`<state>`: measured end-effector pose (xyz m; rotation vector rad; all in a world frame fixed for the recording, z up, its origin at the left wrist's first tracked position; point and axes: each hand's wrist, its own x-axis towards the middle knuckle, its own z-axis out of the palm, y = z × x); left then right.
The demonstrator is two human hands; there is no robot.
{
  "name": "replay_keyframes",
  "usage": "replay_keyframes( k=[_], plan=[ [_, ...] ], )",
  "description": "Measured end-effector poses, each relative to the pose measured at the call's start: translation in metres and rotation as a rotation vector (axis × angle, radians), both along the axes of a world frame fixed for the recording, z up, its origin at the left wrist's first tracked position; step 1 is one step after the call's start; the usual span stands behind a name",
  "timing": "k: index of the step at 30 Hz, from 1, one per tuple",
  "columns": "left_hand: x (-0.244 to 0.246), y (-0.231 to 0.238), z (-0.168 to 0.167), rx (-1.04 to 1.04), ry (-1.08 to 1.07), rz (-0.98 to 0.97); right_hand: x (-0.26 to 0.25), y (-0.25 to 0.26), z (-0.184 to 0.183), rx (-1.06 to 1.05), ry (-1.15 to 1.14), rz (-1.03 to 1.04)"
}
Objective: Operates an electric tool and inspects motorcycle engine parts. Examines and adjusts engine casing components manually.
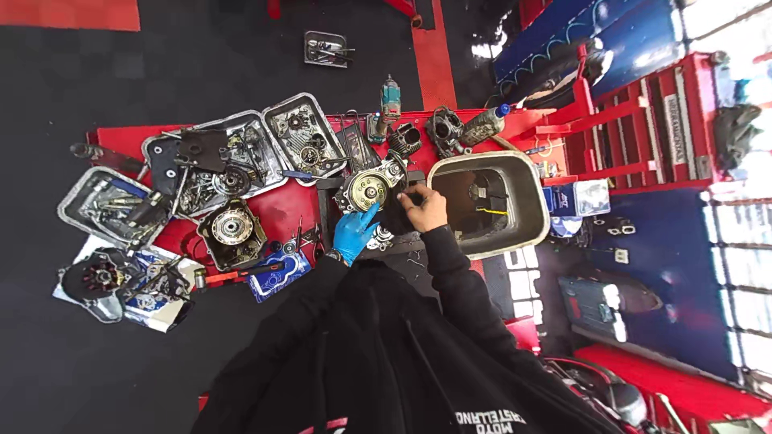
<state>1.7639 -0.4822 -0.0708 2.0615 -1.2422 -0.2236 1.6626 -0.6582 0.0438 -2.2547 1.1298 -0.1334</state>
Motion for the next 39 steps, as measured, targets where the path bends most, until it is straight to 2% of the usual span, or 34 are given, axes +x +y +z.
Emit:
replay_keyframes(
  k=[3,10,13,16,19,20,22,24,29,33,36,37,39],
  plan=[
    [0.007,-0.003,0.000,-0.003,0.005,-0.019,0.012,0.004,-0.008,-0.090,-0.012,0.003],
    [0.027,-0.003,0.001,-0.009,0.028,-0.153,-0.019,0.025,-0.053,0.058,-0.023,-0.006],
    [0.031,-0.004,0.005,0.008,0.043,-0.200,-0.020,0.025,-0.056,0.076,-0.043,-0.014],
    [0.027,-0.006,0.005,0.016,0.033,-0.162,-0.017,0.022,-0.050,-0.006,-0.243,-0.125],
    [0.003,-0.012,0.006,-0.010,0.003,0.004,0.004,0.009,-0.042,-0.150,-0.395,-0.135],
    [-0.005,-0.016,0.006,-0.026,-0.016,0.069,0.016,0.006,-0.040,-0.175,-0.375,-0.061],
    [-0.017,-0.023,0.008,-0.050,-0.031,0.158,0.039,0.000,-0.036,-0.186,-0.188,0.126],
    [-0.019,-0.027,0.008,-0.062,-0.038,0.171,0.049,-0.002,-0.037,-0.197,-0.043,0.180],
    [-0.014,-0.021,0.010,-0.027,0.036,0.096,0.012,0.015,-0.049,-0.134,-0.003,0.035],
    [-0.010,-0.009,0.017,-0.010,0.152,0.070,-0.006,0.027,-0.044,-0.067,0.006,0.095],
    [-0.012,0.022,0.027,-0.014,0.200,0.007,-0.017,0.033,-0.033,0.082,0.012,0.205],
    [-0.013,0.036,0.029,-0.041,0.264,0.022,-0.021,0.037,-0.030,0.154,-0.008,0.237],
    [-0.012,0.063,0.032,-0.123,0.525,0.117,-0.023,0.055,-0.023,0.318,-0.117,0.289]
  ],
)
